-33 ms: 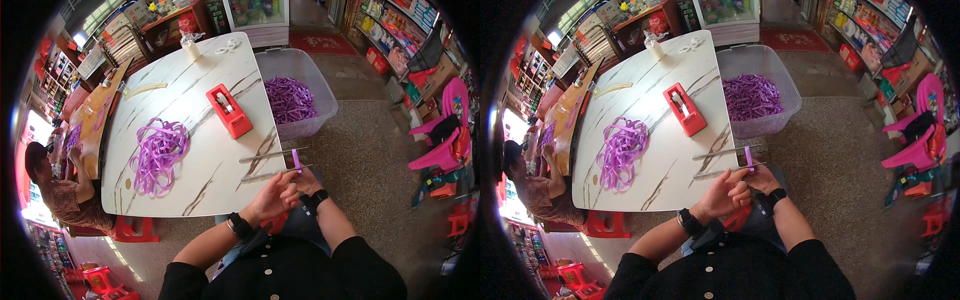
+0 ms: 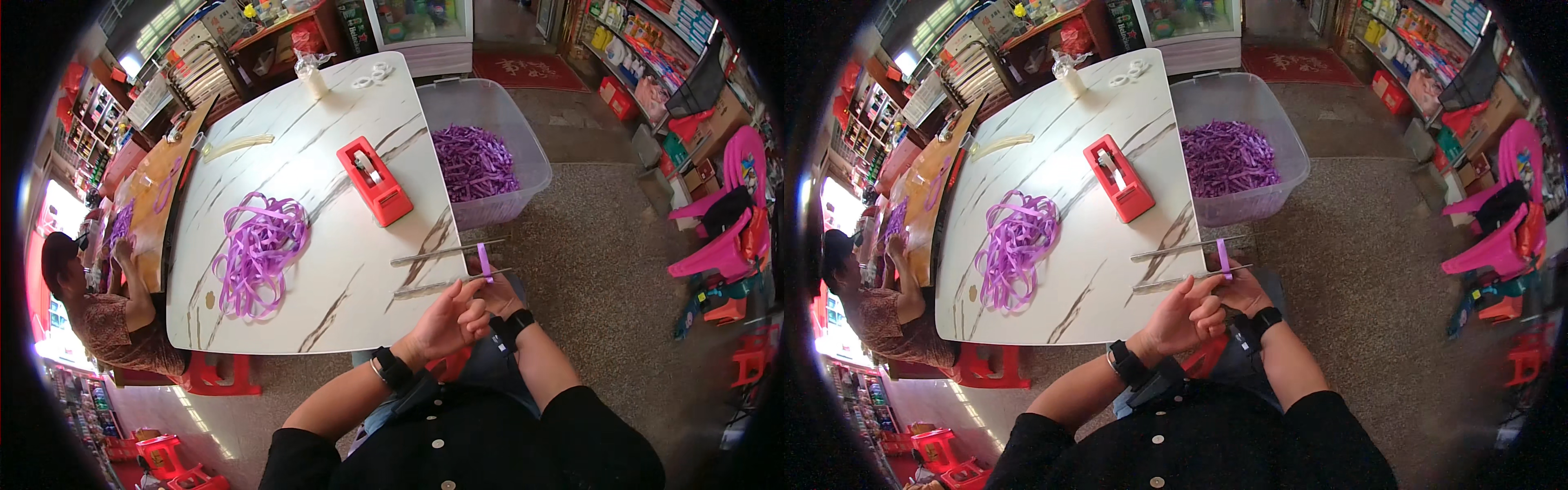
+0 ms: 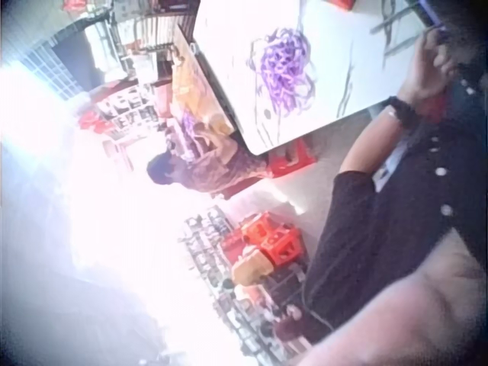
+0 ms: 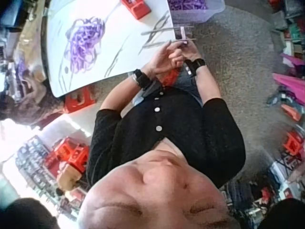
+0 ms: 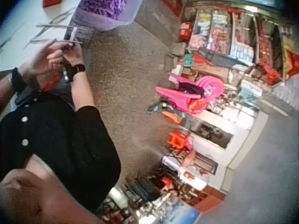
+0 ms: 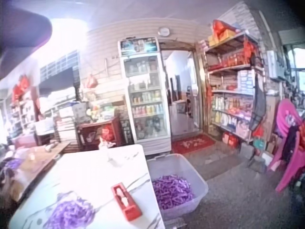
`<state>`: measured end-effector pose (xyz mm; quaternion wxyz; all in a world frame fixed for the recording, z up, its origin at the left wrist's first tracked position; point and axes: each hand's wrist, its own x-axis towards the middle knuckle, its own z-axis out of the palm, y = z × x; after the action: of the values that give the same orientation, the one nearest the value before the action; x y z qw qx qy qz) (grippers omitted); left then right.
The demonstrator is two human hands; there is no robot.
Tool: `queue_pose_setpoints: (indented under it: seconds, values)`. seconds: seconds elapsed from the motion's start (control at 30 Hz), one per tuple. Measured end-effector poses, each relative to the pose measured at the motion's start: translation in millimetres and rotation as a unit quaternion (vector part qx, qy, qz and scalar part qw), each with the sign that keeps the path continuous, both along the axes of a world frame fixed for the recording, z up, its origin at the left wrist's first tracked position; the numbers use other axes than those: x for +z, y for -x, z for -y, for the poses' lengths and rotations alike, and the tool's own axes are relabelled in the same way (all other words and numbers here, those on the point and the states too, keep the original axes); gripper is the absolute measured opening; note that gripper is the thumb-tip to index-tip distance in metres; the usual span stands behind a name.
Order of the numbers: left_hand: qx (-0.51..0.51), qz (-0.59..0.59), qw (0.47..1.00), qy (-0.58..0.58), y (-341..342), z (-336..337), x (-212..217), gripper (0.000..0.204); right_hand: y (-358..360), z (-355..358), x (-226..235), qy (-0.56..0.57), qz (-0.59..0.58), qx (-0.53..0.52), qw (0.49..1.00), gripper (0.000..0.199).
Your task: Tying purple ribbons onto small items and collecting them in a bin.
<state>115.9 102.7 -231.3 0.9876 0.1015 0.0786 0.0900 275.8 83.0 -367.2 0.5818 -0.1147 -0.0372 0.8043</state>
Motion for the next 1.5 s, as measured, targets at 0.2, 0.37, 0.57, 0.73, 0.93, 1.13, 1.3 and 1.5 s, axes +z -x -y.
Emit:
queue_pose_setpoints:
  seconds: [0.2,0.37,0.57,0.73,0.93,1.13,1.3,1.5]
  values:
    - [0.001,-0.001,1.000,-0.002,-1,0,1,0.041,0,-5,10,-0.020,0.014,-0.046,0.999,0.029]
    - [0.002,-0.002,1.000,-0.006,-1,1,0,0.042,-1,-5,15,-0.037,-0.021,-0.012,0.999,0.022]
    - [0.004,-0.004,1.000,-0.006,-1,1,-2,0.048,-5,-4,27,-0.030,-0.034,0.030,0.999,0.017]
    - [0.003,-0.005,1.000,-0.004,0,0,0,0.046,-1,-2,42,-0.027,-0.024,0.029,0.999,0.015]
    - [0.005,-0.002,1.000,-0.006,0,1,-1,0.046,1,-1,43,0.003,0.017,-0.011,1.000,0.013]
    - [0.007,-0.009,1.000,-0.004,0,2,0,0.046,-3,1,41,0.019,0.083,-0.054,0.995,0.016]
    - [0.004,0.000,1.000,0.002,0,1,2,0.040,-16,5,69,0.071,0.205,-0.083,0.973,0.017]
    - [0.002,0.010,1.000,-0.005,-2,1,0,0.038,-48,6,104,0.102,0.339,0.031,0.935,0.027]
